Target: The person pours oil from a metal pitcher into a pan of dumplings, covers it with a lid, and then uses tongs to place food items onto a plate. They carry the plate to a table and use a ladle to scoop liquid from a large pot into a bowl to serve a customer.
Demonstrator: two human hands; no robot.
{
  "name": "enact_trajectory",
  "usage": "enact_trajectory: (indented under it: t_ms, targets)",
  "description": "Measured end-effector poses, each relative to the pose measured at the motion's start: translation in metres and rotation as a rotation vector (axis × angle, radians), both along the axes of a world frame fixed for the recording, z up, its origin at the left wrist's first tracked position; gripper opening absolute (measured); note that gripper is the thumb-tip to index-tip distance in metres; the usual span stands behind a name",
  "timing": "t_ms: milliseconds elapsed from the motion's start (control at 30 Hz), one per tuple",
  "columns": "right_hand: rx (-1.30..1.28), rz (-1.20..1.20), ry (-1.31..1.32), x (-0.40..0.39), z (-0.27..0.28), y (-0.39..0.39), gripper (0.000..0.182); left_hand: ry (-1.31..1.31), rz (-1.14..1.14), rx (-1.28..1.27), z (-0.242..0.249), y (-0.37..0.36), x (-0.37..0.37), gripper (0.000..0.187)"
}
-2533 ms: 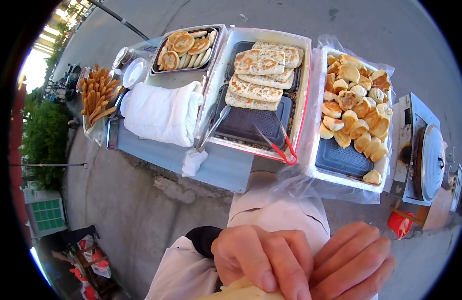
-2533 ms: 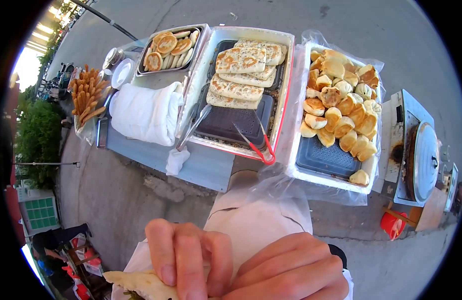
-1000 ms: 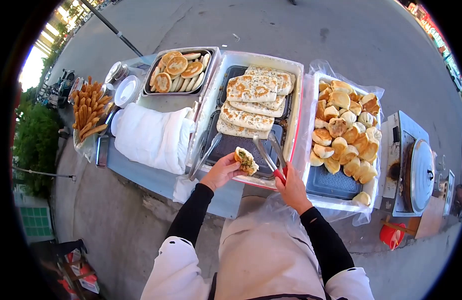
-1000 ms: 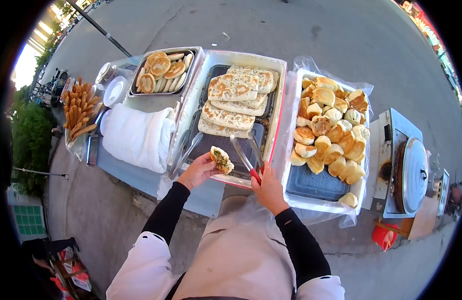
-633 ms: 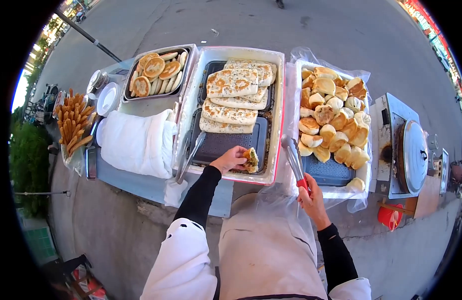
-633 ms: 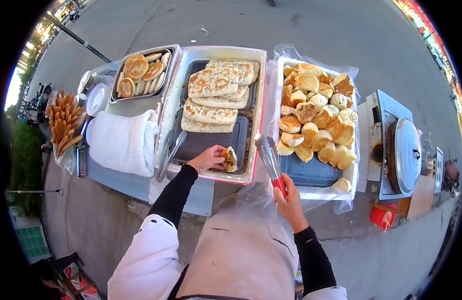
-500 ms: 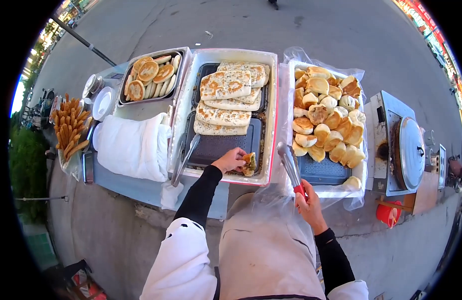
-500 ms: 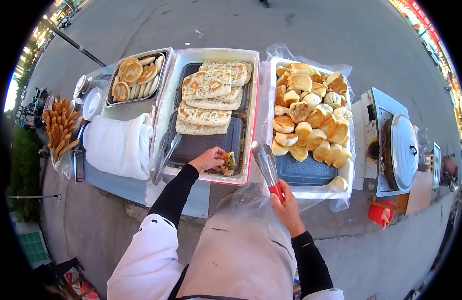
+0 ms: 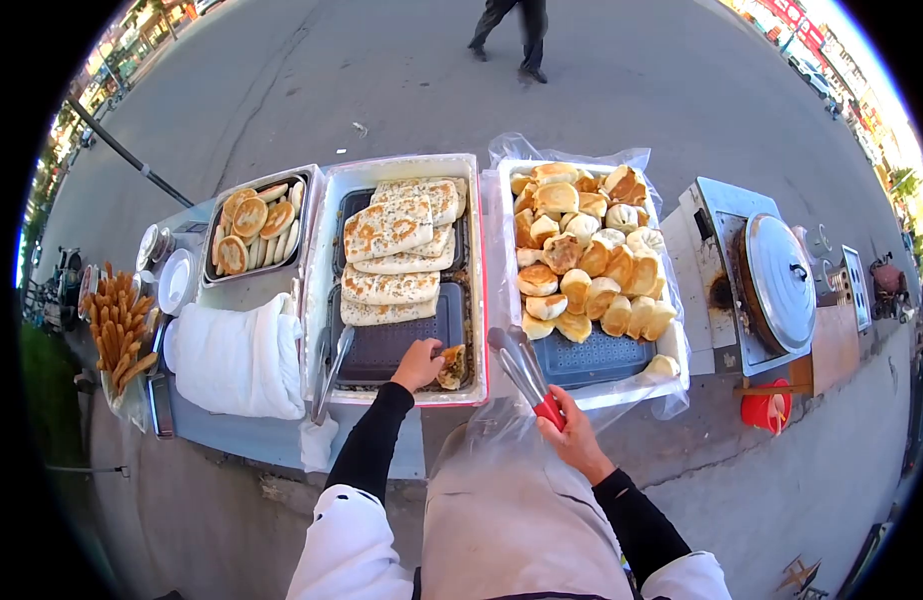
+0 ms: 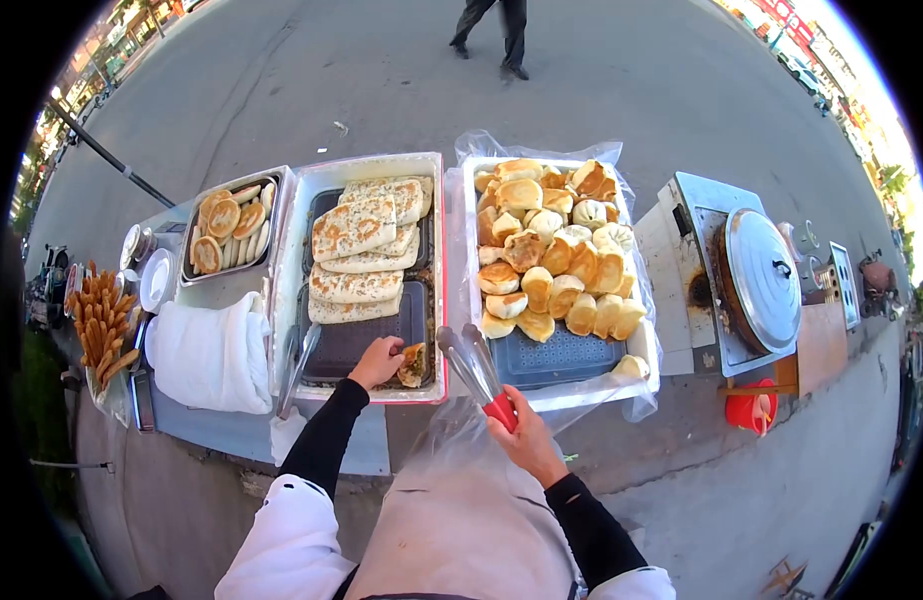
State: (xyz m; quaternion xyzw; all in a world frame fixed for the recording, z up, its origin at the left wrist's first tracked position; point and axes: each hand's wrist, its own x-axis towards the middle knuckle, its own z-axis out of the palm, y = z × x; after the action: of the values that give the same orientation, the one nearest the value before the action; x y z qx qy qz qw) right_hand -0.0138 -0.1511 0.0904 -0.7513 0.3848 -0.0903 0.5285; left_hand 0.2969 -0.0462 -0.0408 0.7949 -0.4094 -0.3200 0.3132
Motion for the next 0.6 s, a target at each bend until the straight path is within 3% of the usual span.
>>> enact_trajectory:
  t_ms: [100, 300, 400, 600]
  targets:
    - [-0.027, -0.042, -0.028, -0.003, -0.001, -0.002, 0.07, -0.296, 0.086, -0.157, 0.012, 0.015, -0.008, 0.04]
    - [0.068, -0.149, -0.133, -0.02, -0.02, -0.02, 0.057, -0.108, 0.33, -0.334, 0.087, 0.035, -0.071, 0.033]
    - [0.054, -0.165, -0.306, -0.021, -0.014, -0.038, 0.037, -0.038, 0.296, -0.384, 0.102, 0.034, -0.11, 0.03]
    - [-0.047, -0.147, -0.383, -0.062, 0.0, -0.077, 0.036, 0.044, 0.254, -0.401, 0.113, 0.002, -0.186, 0.029]
